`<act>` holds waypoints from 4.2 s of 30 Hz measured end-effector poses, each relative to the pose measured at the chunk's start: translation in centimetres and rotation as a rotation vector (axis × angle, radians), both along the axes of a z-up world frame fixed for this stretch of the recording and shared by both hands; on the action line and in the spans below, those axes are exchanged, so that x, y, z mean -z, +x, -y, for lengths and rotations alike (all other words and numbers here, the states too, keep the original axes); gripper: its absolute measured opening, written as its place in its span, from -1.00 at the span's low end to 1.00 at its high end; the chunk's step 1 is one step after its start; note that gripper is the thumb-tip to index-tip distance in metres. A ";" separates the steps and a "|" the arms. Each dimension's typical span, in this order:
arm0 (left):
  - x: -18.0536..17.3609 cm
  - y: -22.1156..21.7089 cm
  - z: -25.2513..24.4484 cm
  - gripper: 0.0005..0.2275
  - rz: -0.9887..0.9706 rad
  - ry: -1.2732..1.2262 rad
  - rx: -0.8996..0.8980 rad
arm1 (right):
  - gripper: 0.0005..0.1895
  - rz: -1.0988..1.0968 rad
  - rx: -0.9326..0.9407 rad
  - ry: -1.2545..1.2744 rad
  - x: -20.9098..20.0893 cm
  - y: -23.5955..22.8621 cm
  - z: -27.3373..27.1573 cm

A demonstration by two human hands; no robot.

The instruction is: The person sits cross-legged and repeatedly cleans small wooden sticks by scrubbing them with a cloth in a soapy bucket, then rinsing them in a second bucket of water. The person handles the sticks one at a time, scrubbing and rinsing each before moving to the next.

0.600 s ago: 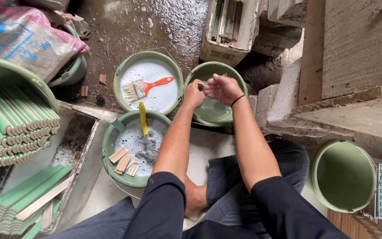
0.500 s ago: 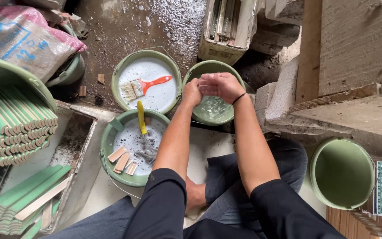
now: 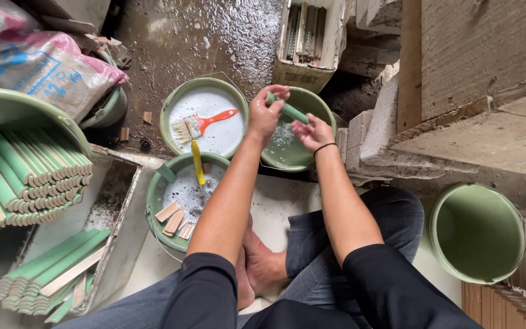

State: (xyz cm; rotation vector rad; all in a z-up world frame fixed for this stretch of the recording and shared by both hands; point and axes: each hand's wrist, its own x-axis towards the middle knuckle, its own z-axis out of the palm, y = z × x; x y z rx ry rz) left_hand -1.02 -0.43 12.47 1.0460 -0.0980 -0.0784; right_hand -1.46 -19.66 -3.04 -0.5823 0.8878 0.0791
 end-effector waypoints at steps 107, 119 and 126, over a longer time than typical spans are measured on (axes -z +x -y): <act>6.8 -0.4 -0.4 -0.70 -0.245 0.949 0.175 | -0.72 0.238 -0.695 -0.420 -17.4 0.3 -5.3; 9.5 -0.3 -0.7 -0.72 -0.291 0.819 0.122 | -0.80 -0.213 -0.291 -0.208 2.3 1.3 -0.5; 3.8 0.0 -0.3 -0.80 -0.028 1.101 0.250 | -0.64 0.345 -0.599 -0.499 -17.9 -0.8 -5.4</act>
